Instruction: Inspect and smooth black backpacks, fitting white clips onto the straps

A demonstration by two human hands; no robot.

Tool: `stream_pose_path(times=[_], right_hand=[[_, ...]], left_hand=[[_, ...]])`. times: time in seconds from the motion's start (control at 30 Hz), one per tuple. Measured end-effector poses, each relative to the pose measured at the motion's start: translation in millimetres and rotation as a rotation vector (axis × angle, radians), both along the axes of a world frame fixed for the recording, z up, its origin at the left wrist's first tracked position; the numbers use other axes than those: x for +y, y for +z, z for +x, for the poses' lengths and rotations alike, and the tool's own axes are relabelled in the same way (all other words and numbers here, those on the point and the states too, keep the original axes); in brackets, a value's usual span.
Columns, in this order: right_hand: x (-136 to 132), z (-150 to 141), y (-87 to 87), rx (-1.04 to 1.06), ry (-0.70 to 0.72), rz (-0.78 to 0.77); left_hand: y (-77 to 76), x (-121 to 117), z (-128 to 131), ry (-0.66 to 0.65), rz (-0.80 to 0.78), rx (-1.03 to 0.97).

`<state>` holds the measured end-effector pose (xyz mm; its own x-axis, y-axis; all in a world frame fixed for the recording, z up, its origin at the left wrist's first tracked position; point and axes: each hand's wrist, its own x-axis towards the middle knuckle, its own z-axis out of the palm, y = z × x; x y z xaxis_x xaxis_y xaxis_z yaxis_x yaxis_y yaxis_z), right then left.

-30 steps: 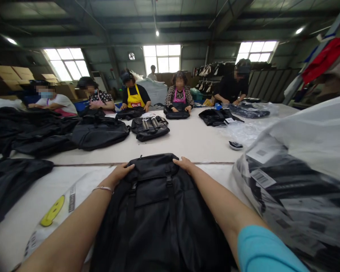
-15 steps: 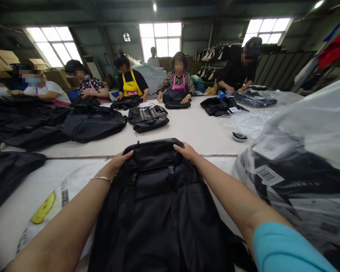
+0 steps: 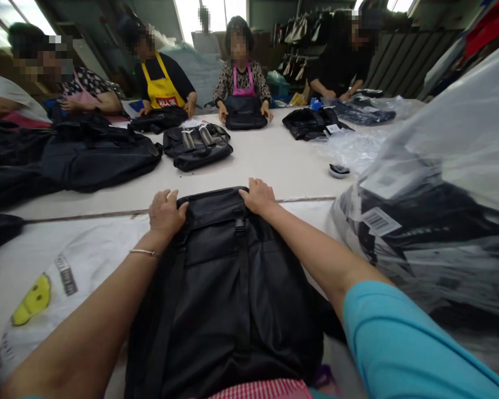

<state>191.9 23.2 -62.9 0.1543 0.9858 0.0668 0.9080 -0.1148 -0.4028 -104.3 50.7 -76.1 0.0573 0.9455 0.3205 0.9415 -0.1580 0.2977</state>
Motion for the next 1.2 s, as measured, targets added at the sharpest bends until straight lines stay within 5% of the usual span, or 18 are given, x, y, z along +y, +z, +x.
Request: stream_pose_path(times=[0.07, 0.13, 0.23, 0.33, 0.43, 0.53, 0.6, 0.7, 0.8, 0.9, 1.0, 1.2], right_hand=[[-8, -3, -4.1, -0.085, 0.214, 0.1], [-15, -8, -9.8, -0.105, 0.353, -0.002], [-20, -12, -6.8, -0.065, 0.391, -0.224], [-37, -14, 12.6, -0.034, 0.388, -0.244], [-85, -10, 36.9, 0.008, 0.474, -0.164], [-159, 0, 62.0, 0.073, 0.608, -0.103], [-213, 7, 77.6, 0.131, 0.661, -0.1], [-285, 12, 90.6, 0.238, 0.784, -0.121], [-330, 9, 84.0, 0.107, 0.89, -0.141], [-346, 6, 65.9, -0.078, 0.836, -0.123], [-343, 8, 52.5, -0.171, 0.824, -0.126], [-326, 9, 53.0, -0.198, 1.005, -0.117]], left_hand=[[-5.8, -6, -4, -0.2, 0.015, 0.113], [-9.0, -6, -2, -0.284, -0.162, 0.212], [1.3, -4, 9, -0.27, -0.387, 0.335], [26.6, -24, 19, -0.269, -0.41, 0.355], [57.0, -83, 12, -0.455, -0.3, 0.267], [86.8, -171, -12, -0.74, -0.213, 0.042], [98.9, -232, -31, -0.776, -0.196, -0.068], [94.9, -310, -53, -0.769, -0.155, -0.095], [73.7, -357, -59, -0.695, -0.076, 0.007], [60.3, -376, -51, -0.566, -0.025, 0.132], [63.9, -378, -34, -0.499, -0.046, 0.248], [77.5, -367, -8, -0.586, -0.12, 0.395]])
